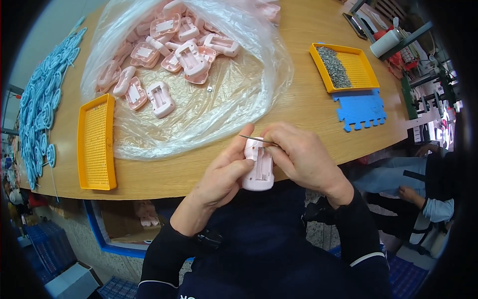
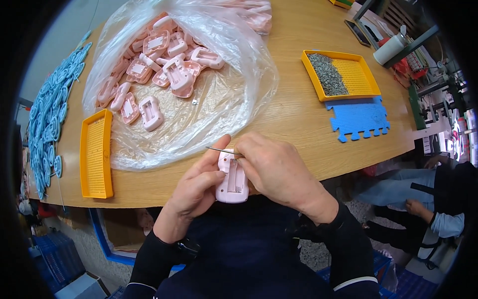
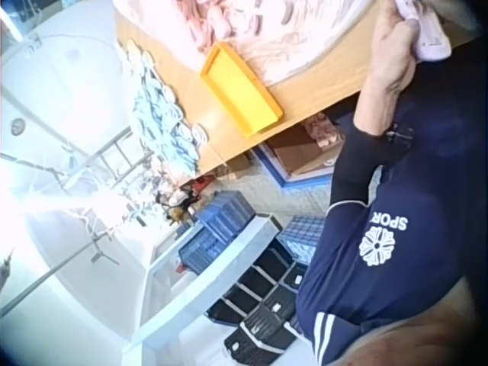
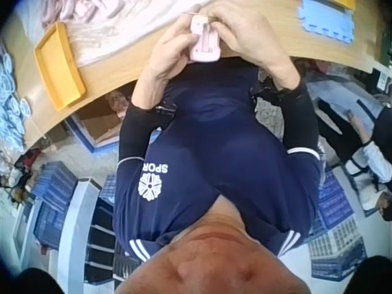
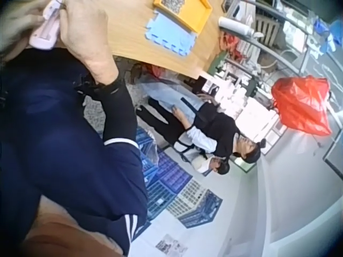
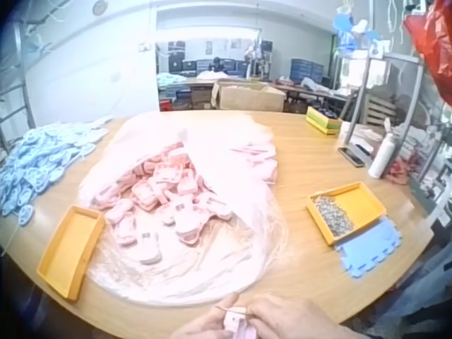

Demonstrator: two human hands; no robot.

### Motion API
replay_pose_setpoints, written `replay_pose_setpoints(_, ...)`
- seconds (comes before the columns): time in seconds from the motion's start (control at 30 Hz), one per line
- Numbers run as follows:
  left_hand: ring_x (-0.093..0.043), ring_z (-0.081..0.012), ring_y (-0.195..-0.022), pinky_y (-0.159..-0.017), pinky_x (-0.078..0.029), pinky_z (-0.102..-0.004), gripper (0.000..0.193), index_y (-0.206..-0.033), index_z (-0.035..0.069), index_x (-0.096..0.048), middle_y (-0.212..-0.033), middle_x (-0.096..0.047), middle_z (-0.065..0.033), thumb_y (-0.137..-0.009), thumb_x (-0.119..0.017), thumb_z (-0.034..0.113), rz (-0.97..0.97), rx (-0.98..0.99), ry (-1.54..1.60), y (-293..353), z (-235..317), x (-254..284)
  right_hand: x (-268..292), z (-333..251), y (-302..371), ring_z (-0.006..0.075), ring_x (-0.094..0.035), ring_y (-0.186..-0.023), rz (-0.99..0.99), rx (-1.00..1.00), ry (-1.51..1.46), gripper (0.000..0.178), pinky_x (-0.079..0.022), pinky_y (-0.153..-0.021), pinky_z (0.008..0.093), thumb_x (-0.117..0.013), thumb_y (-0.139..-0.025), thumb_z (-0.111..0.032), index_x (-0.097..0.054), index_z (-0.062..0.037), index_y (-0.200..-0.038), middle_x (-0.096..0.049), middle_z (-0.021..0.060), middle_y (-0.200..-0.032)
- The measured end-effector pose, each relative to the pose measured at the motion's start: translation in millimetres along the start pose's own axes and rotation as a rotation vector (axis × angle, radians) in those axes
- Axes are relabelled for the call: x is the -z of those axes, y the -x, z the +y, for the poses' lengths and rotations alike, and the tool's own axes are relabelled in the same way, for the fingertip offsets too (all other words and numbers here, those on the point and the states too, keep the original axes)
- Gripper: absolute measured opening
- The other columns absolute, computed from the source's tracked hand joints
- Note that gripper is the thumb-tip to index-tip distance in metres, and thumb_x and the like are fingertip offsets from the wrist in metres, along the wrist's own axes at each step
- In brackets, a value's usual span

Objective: The person is assembling small pink plastic enclosures by inserting metal pins and snaps.

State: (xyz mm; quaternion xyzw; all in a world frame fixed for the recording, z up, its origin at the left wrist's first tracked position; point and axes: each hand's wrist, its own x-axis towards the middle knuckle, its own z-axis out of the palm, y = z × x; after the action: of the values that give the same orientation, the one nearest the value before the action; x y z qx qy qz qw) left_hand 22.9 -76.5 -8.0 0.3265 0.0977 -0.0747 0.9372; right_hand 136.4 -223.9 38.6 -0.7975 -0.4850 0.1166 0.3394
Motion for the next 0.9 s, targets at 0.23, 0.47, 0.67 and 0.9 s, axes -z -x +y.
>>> replay_pose_setpoints(0.23, -0.046, -0.0207, -0.124, -0.105, -0.037, -0.0372, 0.072, -0.151, 0.009, -0.011, -0.139, -0.042, -0.0112, -0.09, -0.049, 0.003, -0.009, 0.057, 0.054, 4, -2, 6, -5, -8, 4, 0.0323, -0.061, -0.073, 0.023, 0.023, 0.214, 0.01, -0.049, -0.061, 0.039, -0.062, -0.08, -0.005, -0.056, -0.0023, -0.088, -0.059, 0.0127, -0.082)
replay_pose_setpoints(0.47, -0.046, -0.0199, -0.123, -0.104, -0.038, -0.0377, 0.072, -0.151, 0.011, -0.01, -0.138, -0.042, -0.0093, -0.092, -0.05, 0.006, -0.043, 0.059, 0.159, 4, -5, 14, -10, -8, 4, 0.0322, -0.061, -0.068, 0.05, 0.017, 0.198, 0.008, -0.048, -0.058, 0.0394, -0.061, -0.082, -0.006, -0.055, -0.003, -0.087, -0.057, 0.0129, -0.079)
replay_pose_setpoints(0.67, -0.049, -0.0214, -0.121, -0.104, -0.039, -0.0379, 0.071, -0.15, 0.007, -0.011, -0.133, -0.046, -0.0122, -0.091, -0.05, 0.007, -0.033, -0.003, 0.214, 1, -5, 12, -9, -13, 1, 0.0328, -0.061, -0.067, 0.077, 0.019, 0.216, 0.008, -0.049, -0.056, 0.0394, -0.061, -0.082, -0.005, -0.057, -0.0019, -0.087, -0.058, 0.0134, -0.078)
replay_pose_setpoints(0.9, -0.047, -0.0259, -0.125, -0.105, -0.038, -0.0412, 0.074, -0.149, 0.004, -0.016, -0.137, -0.045, -0.0148, -0.088, -0.057, 0.011, -0.043, -0.027, 0.186, 2, -4, 17, -14, -6, -2, 0.0325, -0.064, -0.072, 0.156, -0.005, 0.039, 0.009, -0.051, -0.06, 0.0373, -0.064, -0.079, -0.005, -0.061, -0.0001, -0.087, -0.064, 0.0147, -0.084)
